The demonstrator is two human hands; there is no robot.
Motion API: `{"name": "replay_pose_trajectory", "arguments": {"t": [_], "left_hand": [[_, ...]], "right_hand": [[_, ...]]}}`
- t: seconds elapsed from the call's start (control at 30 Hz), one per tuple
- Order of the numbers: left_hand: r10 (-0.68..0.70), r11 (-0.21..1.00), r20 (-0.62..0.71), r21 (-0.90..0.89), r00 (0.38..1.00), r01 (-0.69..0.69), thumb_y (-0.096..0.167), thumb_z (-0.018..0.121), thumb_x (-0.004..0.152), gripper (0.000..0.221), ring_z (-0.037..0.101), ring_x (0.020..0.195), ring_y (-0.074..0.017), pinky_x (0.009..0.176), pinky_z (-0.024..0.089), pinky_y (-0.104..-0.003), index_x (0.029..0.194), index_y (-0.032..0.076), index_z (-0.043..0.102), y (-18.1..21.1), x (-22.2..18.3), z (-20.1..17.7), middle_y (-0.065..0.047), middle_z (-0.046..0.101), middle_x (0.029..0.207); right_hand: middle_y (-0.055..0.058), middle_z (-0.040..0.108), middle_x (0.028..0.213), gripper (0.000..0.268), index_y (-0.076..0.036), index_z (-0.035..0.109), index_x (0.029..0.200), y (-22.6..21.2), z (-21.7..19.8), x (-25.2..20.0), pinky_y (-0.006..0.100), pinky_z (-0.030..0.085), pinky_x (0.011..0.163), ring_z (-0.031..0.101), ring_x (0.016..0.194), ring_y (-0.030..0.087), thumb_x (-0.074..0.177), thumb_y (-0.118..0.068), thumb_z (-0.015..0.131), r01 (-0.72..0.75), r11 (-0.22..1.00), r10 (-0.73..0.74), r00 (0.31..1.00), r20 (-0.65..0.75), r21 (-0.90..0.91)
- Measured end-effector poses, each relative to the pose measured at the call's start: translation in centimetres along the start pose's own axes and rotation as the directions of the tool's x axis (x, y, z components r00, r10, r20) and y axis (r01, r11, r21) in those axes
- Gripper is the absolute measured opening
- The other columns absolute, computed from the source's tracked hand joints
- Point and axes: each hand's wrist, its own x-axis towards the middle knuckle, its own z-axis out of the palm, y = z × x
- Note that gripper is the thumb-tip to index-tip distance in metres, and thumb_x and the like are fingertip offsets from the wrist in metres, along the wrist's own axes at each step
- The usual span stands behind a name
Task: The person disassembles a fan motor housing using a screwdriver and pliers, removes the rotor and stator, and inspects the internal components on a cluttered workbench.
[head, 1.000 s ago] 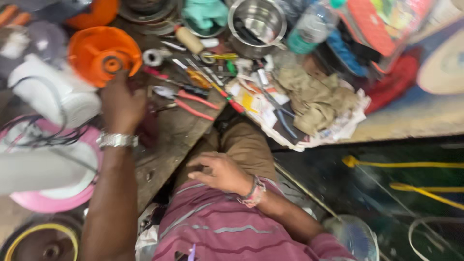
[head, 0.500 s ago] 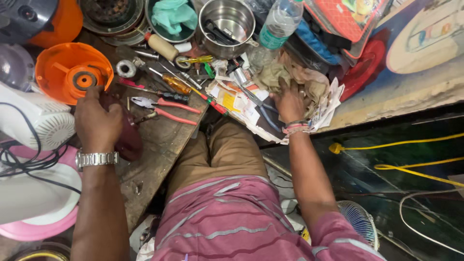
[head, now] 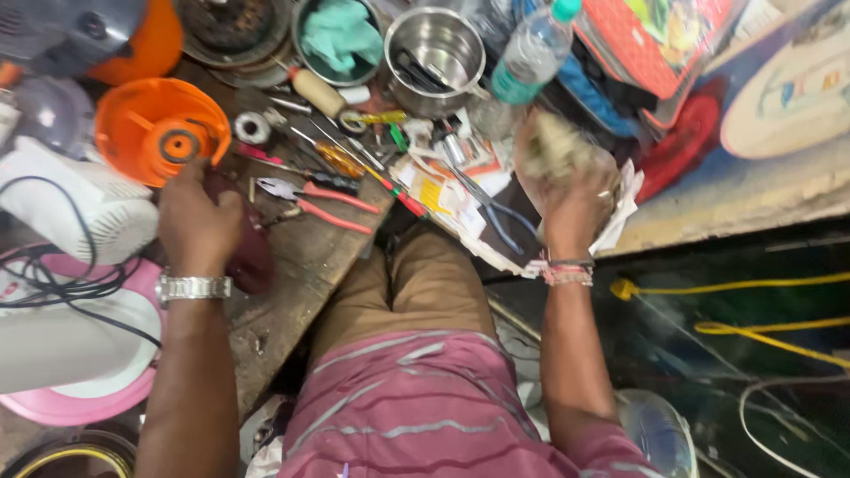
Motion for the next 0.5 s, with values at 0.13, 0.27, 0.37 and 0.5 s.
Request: {"name": "replay_pose_trajectory", "arguments": {"t": [0.13, 0.27, 0.37, 0.5], "left_hand": [[-0.090, 0.996, 0.032, -0.002, 0.995, 0.090, 0.017, 0.065, 0.085, 0.050, 0.061, 0.110, -0.0448, 0.094, 0.049, -0.053, 0.133, 0.001, 0.065, 0.3, -0.1, 0.1, -0.027, 0.067, 0.115], [-0.139, 0.990, 0.025, -0.008, 0.990, 0.140, 0.017, 0.065, 0.084, 0.053, 0.061, 0.108, -0.0447, 0.092, 0.049, -0.054, 0.134, 0.002, 0.064, 0.0, -0.8, -0.2, -0.027, 0.066, 0.115], [-0.080, 0.997, -0.005, -0.006, 0.997, 0.080, 0.017, 0.066, 0.083, 0.051, 0.062, 0.109, -0.0436, 0.091, 0.049, -0.053, 0.131, 0.001, 0.064, 0.2, -0.1, 0.1, -0.025, 0.067, 0.115], [-0.118, 0.993, 0.020, 0.007, 0.993, 0.118, 0.017, 0.067, 0.083, 0.048, 0.063, 0.109, -0.0424, 0.091, 0.050, -0.052, 0.129, 0.004, 0.065, 0.4, -0.1, 0.4, -0.024, 0.067, 0.112]], "right_hand": [[0.024, 0.038, 0.157, 0.056, -0.013, 0.067, 0.132, -5.4, -3.3, 0.0, 0.070, 0.027, 0.104, 0.034, 0.140, 0.051, 0.080, -0.030, 0.078, -0.065, 0.989, 0.117, 0.893, 0.435, -0.132], [0.021, 0.053, 0.149, 0.041, -0.007, 0.067, 0.129, -9.7, -3.0, 1.2, 0.051, 0.044, 0.108, 0.053, 0.135, 0.041, 0.092, -0.023, 0.076, 0.218, 0.947, -0.241, 0.968, 0.073, 0.235], [0.019, 0.056, 0.146, 0.052, -0.004, 0.058, 0.141, -13.0, 0.1, 4.6, 0.049, 0.050, 0.097, 0.063, 0.113, 0.040, 0.094, -0.019, 0.074, 0.269, 0.865, -0.333, 0.939, 0.084, 0.424], [0.023, 0.059, 0.131, 0.068, 0.002, 0.051, 0.143, -16.0, 5.1, 8.8, 0.052, 0.053, 0.078, 0.065, 0.099, 0.044, 0.083, -0.020, 0.078, 0.435, 0.829, -0.475, 0.879, 0.032, 0.351]]}}
